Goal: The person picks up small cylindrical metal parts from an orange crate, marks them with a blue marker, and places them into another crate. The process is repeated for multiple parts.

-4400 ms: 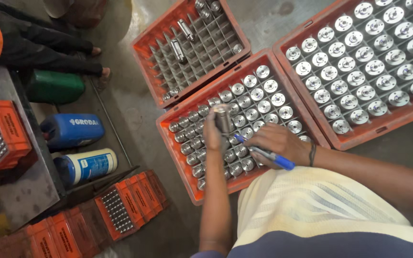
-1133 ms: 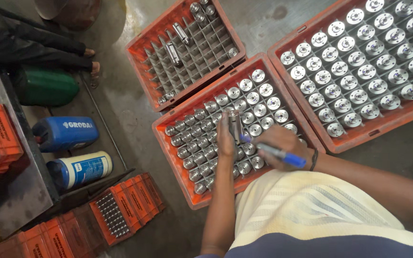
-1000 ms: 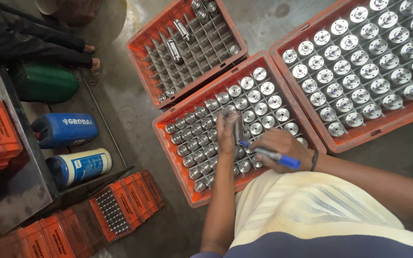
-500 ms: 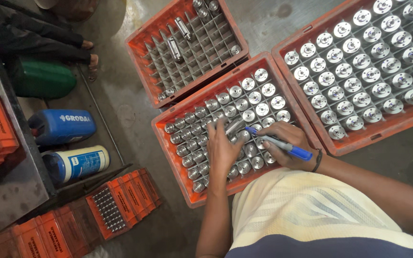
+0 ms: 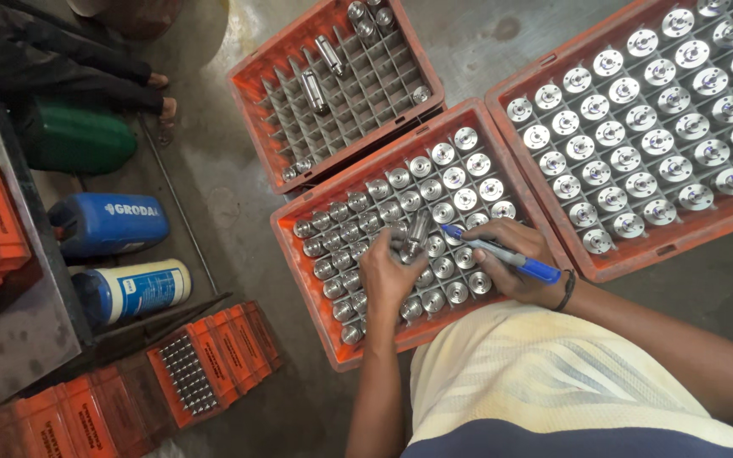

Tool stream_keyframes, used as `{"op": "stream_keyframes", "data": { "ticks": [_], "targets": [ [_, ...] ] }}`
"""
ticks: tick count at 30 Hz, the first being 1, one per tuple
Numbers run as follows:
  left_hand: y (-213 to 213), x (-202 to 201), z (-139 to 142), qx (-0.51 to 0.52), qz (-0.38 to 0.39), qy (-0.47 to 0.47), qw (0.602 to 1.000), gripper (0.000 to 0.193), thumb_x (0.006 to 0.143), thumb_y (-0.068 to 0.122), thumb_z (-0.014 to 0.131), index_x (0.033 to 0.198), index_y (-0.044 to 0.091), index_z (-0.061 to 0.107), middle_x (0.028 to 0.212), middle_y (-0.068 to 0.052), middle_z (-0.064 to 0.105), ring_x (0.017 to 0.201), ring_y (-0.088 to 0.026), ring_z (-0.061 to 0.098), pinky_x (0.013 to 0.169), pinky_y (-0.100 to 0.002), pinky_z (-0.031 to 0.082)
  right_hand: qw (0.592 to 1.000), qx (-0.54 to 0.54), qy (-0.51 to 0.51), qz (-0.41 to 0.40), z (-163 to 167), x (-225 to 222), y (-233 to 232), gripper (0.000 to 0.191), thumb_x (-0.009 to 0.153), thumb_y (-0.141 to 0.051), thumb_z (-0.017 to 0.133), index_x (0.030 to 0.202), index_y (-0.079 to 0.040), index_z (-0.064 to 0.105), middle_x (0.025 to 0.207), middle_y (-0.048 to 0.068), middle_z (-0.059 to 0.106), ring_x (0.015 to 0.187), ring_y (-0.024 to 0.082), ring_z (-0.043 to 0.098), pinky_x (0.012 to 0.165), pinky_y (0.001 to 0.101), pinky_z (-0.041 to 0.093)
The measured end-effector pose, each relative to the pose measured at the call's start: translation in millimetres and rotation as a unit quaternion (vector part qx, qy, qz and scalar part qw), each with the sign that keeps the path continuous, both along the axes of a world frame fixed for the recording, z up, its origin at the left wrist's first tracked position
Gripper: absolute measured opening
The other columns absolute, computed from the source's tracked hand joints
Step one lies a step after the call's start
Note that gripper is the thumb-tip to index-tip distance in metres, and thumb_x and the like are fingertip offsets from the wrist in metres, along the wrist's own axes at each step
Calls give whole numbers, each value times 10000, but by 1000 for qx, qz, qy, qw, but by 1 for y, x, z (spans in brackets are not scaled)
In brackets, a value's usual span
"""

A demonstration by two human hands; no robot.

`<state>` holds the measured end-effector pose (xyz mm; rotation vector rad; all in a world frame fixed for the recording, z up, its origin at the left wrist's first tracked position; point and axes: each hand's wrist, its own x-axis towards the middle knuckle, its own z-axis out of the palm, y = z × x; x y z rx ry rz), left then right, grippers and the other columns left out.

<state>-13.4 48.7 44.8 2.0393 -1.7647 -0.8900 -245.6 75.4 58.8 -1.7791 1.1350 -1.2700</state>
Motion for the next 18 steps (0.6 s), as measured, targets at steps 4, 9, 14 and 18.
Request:
{"op": "stream_keyframes", "data": {
  "ticks": [4,9,14,18],
  "targets": [
    [0,-1,3,-75,50,15,996,483,703,395,890,1063,119,722,953,-91,752,848,-252,742,726,-412,578,1000,-11,3,1,-2,0,1,187,944,-95,659,1112,-14,674,959,133,723,836,238,719,743,338,560],
    [-6,-1,7,-87,44,-94,991,579,714,490,899,1068,67,720,1021,-138,673,884,-354,694,700,-496,535,1000,0,-2,13,-3,2,0,199,945,-108,663,1118,-11,677,948,130,725,811,227,720,722,333,558],
    [-16,1,-9,-64,16,-147,987,605,660,439,930,1067,40,727,1035,-160,663,889,-356,695,725,-497,547,1000,-5,7,9,-3,0,0,182,955,-110,655,1110,-17,677,950,127,727,813,224,720,722,330,560],
    [-27,13,-23,15,7,-161,987,554,627,395,943,1033,65,762,1056,-115,728,906,-281,713,795,-442,565,1000,15,-2,5,-3,0,0,196,944,-105,653,1115,-13,682,939,122,733,785,216,725,695,324,560]
  ]
}}
